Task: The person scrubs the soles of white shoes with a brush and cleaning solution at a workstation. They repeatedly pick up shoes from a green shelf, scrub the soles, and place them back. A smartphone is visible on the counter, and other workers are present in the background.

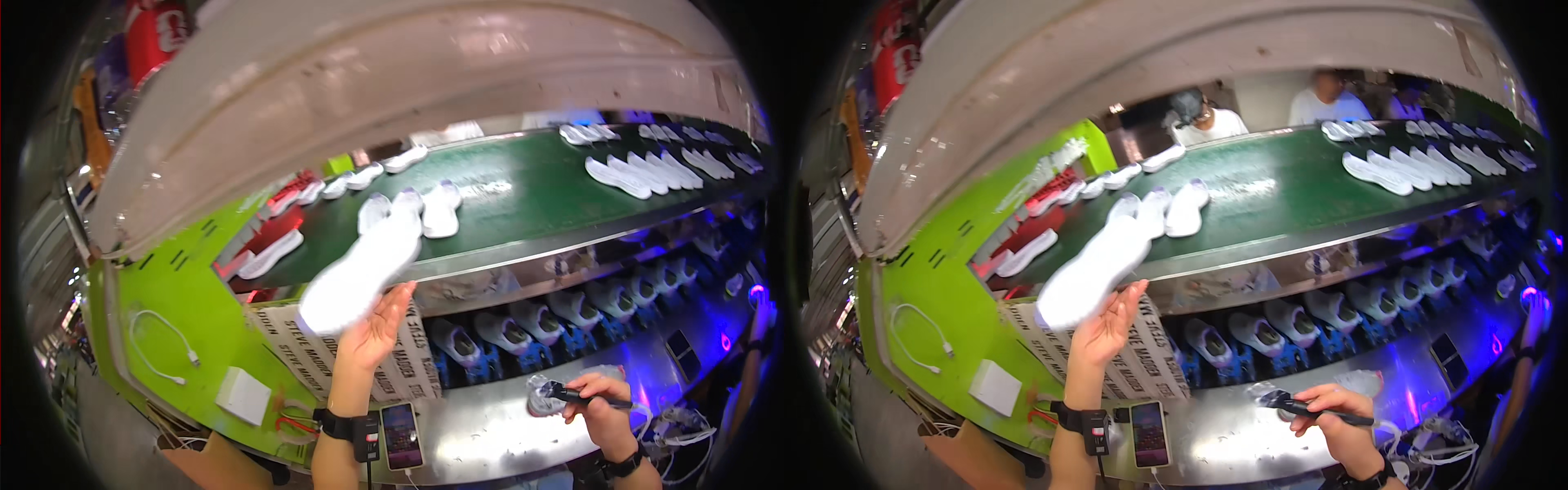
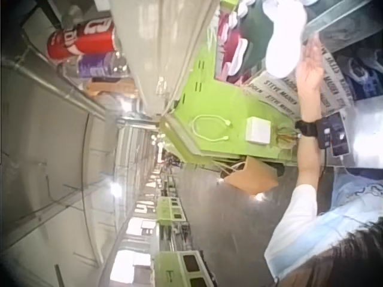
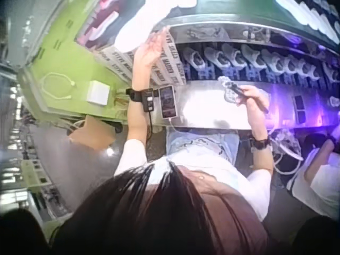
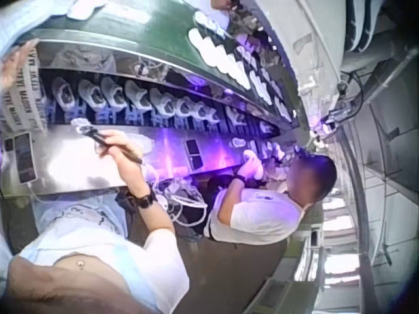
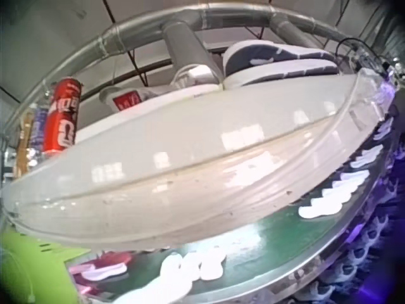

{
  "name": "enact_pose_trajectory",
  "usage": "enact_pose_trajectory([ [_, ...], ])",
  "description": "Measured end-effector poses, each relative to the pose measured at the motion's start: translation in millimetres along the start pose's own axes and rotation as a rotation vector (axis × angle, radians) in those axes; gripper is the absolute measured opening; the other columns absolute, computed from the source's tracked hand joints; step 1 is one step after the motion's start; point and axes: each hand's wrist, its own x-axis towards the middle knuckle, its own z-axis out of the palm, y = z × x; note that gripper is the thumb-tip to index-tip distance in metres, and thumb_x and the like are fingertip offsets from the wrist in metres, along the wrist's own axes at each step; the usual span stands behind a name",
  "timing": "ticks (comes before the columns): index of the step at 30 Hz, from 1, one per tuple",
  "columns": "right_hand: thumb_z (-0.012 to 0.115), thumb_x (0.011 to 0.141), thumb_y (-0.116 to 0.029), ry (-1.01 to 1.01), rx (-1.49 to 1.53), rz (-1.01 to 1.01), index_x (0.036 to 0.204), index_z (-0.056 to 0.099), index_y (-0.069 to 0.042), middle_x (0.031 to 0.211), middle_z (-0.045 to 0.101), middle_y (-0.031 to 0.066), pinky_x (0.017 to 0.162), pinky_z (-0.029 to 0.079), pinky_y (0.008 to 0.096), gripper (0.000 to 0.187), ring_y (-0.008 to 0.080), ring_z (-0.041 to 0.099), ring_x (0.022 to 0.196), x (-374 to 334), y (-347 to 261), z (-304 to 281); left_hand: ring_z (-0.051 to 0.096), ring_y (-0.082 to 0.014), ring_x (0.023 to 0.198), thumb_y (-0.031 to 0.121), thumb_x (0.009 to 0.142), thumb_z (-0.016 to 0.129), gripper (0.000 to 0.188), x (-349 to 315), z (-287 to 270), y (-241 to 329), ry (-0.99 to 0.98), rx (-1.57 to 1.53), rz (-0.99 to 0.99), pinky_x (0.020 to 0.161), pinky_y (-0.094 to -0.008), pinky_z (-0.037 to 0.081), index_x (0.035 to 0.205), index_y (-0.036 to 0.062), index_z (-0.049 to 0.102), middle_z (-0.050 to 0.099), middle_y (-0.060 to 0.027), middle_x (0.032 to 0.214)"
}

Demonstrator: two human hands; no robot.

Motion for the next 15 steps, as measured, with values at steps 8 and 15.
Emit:
enact_pose_trajectory([
  [8, 0.061, 0.068, 0.011, 0.164, -0.150, 0.065, 0.098, 0.058, 0.003, 0.099, 0.062, 0.0233, 0.065, 0.054, 0.0394, 0.032, 0.0294, 0.064, 0.072, -28.3, 5.8, -20.9, 0.062, -0.0410, 0.082, 0.046, 0.083, 0.055, 0.062, 156.9, 38.1, 115.4, 1.001, 2.785, 1.027, 0.080, -0.0533, 0.047, 0.112, -0.0087, 0.053, 0.063, -0.0260, 0.089],
  [15, 0.068, 0.071, -0.008, 0.392, 0.016, 0.094, 0.107, 0.057, -0.003, 0.102, 0.064, 0.0174, 0.096, 0.042, 0.0454, 0.039, 0.0310, 0.060, 0.100, -30.3, -9.4, -19.2, 0.051, -0.0133, 0.044, 0.003, 0.079, 0.056, 0.016, 76.1, 42.3, 32.5, 0.553, 1.736, 0.719, 0.039, -0.0293, 0.044, 0.074, 0.0040, 0.041, 0.050, -0.0068, 0.062],
])
